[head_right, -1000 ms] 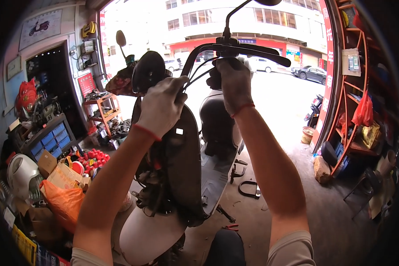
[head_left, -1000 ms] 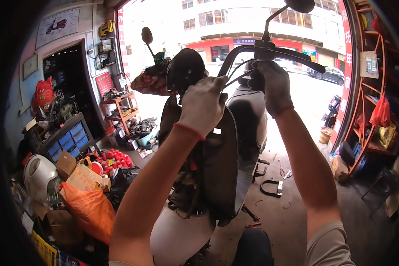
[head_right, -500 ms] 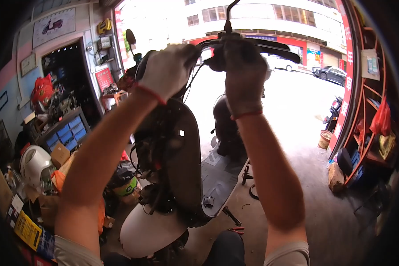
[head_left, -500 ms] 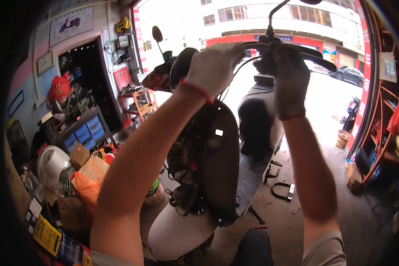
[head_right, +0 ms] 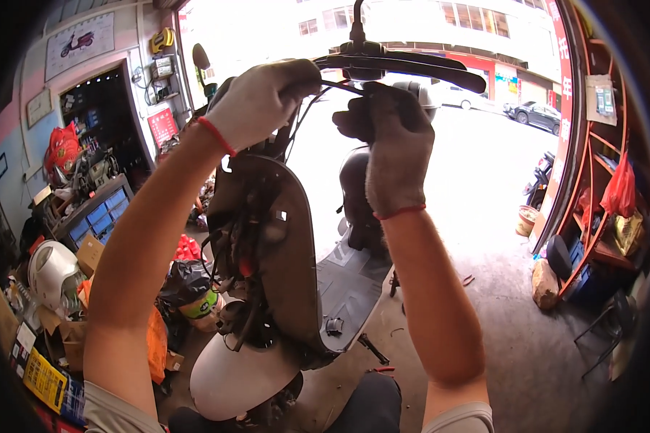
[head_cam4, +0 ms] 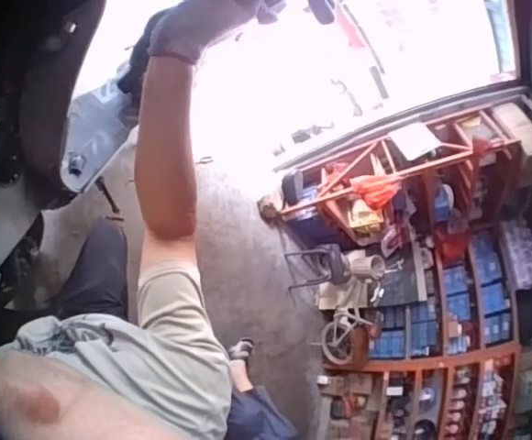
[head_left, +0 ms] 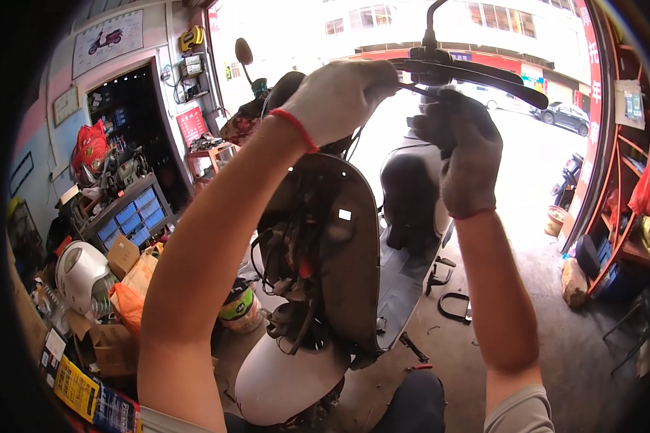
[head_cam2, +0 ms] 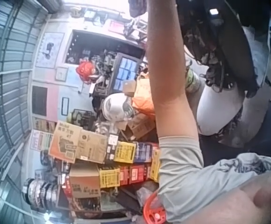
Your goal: Repairing the front body and electrical components of a white scooter.
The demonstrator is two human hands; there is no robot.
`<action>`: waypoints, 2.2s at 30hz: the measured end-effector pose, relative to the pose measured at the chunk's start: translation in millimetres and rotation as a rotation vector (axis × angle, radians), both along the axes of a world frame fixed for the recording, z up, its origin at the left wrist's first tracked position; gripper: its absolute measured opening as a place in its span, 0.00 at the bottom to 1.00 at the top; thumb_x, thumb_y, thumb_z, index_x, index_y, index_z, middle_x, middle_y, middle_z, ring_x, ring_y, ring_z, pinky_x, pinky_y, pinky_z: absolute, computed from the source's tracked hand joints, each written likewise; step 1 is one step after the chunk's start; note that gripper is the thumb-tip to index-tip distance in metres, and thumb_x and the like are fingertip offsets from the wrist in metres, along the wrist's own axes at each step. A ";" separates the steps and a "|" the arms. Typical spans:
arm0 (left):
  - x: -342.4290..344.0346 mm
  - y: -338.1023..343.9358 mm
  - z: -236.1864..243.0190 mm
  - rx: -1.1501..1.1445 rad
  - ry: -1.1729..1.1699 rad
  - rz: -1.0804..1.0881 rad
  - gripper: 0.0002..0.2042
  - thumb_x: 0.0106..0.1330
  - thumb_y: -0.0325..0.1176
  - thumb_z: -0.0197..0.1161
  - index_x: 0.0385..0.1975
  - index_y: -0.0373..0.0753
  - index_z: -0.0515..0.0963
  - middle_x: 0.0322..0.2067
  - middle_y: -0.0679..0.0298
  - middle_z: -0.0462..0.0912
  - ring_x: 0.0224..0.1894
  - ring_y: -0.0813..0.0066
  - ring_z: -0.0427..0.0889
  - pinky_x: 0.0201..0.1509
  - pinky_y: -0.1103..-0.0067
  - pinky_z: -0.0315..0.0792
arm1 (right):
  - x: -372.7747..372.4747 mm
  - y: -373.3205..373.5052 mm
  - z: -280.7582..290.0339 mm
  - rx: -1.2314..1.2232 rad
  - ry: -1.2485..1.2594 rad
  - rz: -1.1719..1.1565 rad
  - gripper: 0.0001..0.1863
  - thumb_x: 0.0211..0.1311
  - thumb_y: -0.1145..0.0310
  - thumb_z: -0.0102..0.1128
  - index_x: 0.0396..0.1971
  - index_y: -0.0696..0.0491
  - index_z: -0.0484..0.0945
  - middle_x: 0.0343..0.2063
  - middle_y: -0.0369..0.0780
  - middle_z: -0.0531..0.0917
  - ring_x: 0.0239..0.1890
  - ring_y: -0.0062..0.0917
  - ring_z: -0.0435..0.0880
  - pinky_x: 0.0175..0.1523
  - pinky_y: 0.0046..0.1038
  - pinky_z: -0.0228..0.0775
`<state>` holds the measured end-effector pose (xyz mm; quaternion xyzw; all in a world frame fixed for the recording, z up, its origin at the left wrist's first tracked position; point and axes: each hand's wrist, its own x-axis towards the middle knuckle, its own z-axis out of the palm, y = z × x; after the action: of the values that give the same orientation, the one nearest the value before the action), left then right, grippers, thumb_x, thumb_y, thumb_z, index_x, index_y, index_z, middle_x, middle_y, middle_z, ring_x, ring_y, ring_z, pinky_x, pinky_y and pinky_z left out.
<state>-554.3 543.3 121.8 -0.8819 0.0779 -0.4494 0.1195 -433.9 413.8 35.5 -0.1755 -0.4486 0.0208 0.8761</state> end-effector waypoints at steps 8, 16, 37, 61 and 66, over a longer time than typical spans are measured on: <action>-8.9 -15.6 5.1 -0.001 -0.016 -0.073 0.09 0.66 0.29 0.58 0.43 0.38 0.80 0.37 0.55 0.84 0.39 0.57 0.84 0.47 0.71 0.77 | -20.3 13.8 14.7 -0.122 -0.014 0.027 0.12 0.67 0.73 0.49 0.45 0.62 0.77 0.32 0.44 0.83 0.30 0.30 0.85 0.38 0.30 0.81; -5.4 -29.7 14.0 -0.005 0.069 0.161 0.12 0.62 0.26 0.58 0.44 0.40 0.82 0.34 0.55 0.85 0.38 0.53 0.83 0.44 0.68 0.77 | -17.5 10.6 15.2 -0.081 -0.015 0.088 0.13 0.70 0.71 0.47 0.48 0.62 0.75 0.33 0.44 0.82 0.32 0.29 0.84 0.39 0.30 0.80; -24.2 -48.3 35.7 -0.049 0.310 0.458 0.16 0.69 0.38 0.50 0.42 0.33 0.81 0.27 0.50 0.83 0.31 0.56 0.82 0.42 0.66 0.75 | 2.9 11.8 17.2 -0.140 0.122 0.314 0.10 0.69 0.72 0.53 0.44 0.61 0.77 0.32 0.39 0.80 0.31 0.23 0.80 0.36 0.24 0.76; 3.4 -51.4 8.4 0.270 -0.115 0.325 0.10 0.68 0.39 0.57 0.43 0.45 0.80 0.30 0.57 0.85 0.36 0.56 0.84 0.40 0.64 0.76 | 1.5 -4.4 30.5 -0.404 -0.182 0.033 0.10 0.63 0.61 0.56 0.27 0.48 0.80 0.17 0.26 0.64 0.21 0.12 0.63 0.39 0.30 0.70; -1.4 -54.4 4.4 0.225 -0.093 0.380 0.09 0.68 0.41 0.56 0.40 0.49 0.81 0.26 0.57 0.84 0.33 0.56 0.84 0.38 0.65 0.76 | 15.5 6.8 23.6 -0.305 -0.200 -0.008 0.11 0.64 0.59 0.57 0.28 0.48 0.81 0.15 0.26 0.64 0.19 0.12 0.62 0.38 0.29 0.71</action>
<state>-555.6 489.0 126.2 -0.8403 -0.0455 -0.4474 0.3029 -418.4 420.7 59.1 -0.3092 -0.5242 0.0677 0.7905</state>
